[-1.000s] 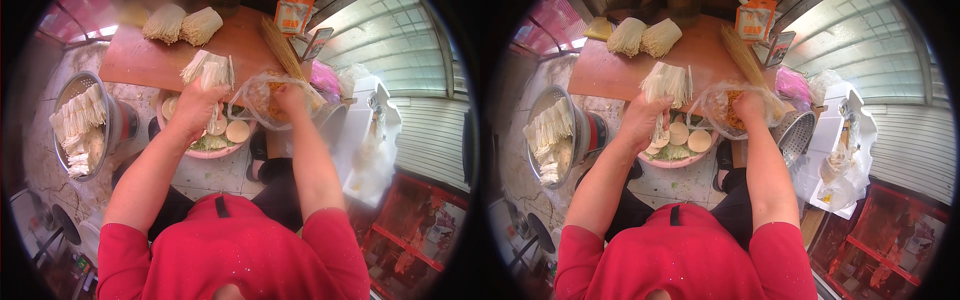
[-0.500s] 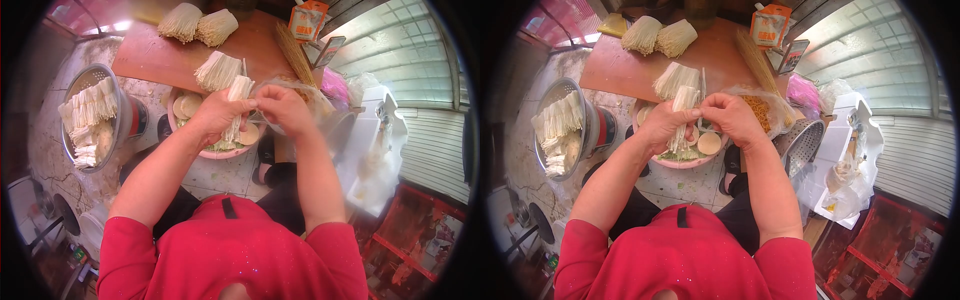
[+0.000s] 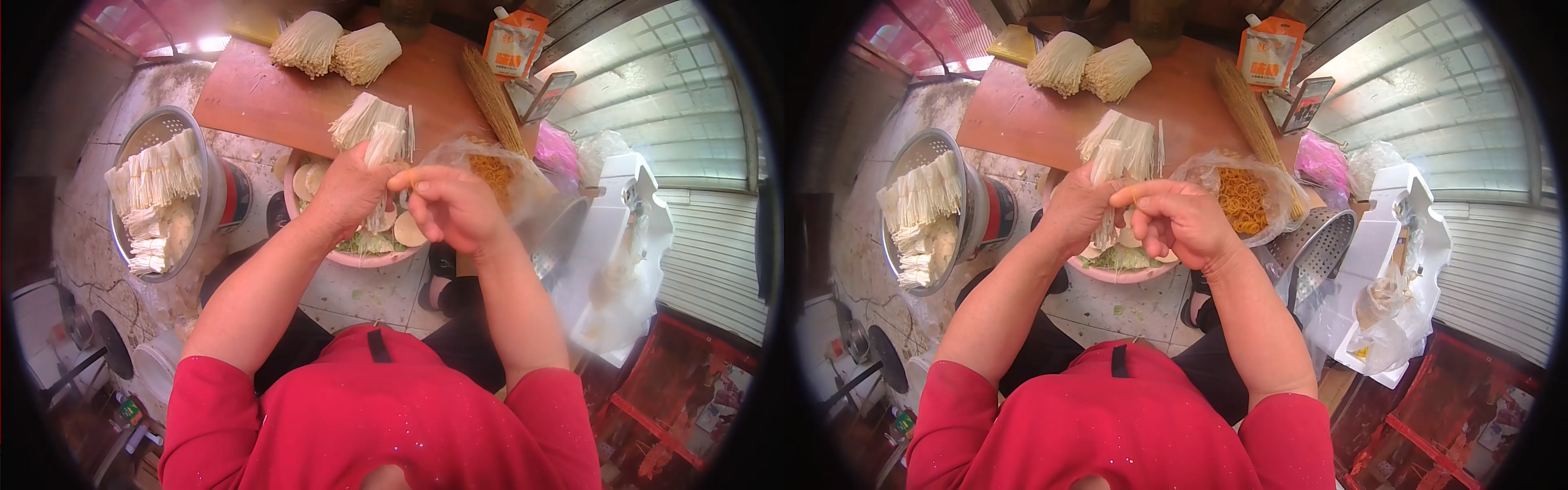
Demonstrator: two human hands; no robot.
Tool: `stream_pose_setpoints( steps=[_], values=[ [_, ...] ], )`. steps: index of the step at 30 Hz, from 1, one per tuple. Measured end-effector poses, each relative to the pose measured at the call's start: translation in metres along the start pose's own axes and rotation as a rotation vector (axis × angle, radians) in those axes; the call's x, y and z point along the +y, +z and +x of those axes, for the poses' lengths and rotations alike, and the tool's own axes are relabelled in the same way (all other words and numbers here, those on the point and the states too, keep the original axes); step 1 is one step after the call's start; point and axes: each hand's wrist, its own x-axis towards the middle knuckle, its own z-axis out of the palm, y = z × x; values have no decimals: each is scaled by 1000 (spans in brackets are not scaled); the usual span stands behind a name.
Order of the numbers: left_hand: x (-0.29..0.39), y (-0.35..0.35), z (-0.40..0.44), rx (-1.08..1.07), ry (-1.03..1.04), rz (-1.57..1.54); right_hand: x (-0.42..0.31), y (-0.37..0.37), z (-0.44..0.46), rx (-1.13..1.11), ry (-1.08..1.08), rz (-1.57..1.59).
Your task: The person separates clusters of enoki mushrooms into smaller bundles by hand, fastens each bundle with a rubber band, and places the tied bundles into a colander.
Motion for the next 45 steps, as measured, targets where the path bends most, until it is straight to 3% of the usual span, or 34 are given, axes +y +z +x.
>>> stream_pose_setpoints(
  steps=[4,6,7,9,10,12,15,18,20,27,31,33,36,38,45],
  values=[
    [1,-4,-1,75,108,167,-10,5,-4,103,-98,6],
    [1,-3,-4,82,87,339,-16,9,-6,396,-134,-416],
    [0,-3,-7,90,65,511,-14,9,-6,400,-134,-414],
    [-11,-5,-9,34,143,672,-8,11,-4,374,-295,-792],
    [-16,-5,-10,-21,222,832,-5,13,-4,376,-293,-790],
    [-19,-3,-12,-53,208,916,-2,16,-5,306,-433,-1132],
    [-14,4,-15,-105,127,981,-6,14,-3,267,-273,-1091],
    [-13,7,-17,-38,69,919,-9,16,-3,289,-258,-1071],
    [-9,10,-19,29,220,971,-12,16,-2,265,-226,-1043],
    [-13,11,-20,-9,304,875,-11,5,-1,86,-117,-918],
    [-6,10,-22,-56,307,844,-12,-4,-4,-24,-170,-844],
    [-4,7,-20,-35,330,816,-11,-4,-7,147,-180,-602],
    [-3,1,-18,-90,234,718,-9,-4,-3,219,-183,-557],
    [-1,-3,-17,-193,-28,409,-8,-5,-3,260,-186,-530],
    [-11,-4,-15,-267,134,447,-3,10,0,301,-328,-508]
  ],
)
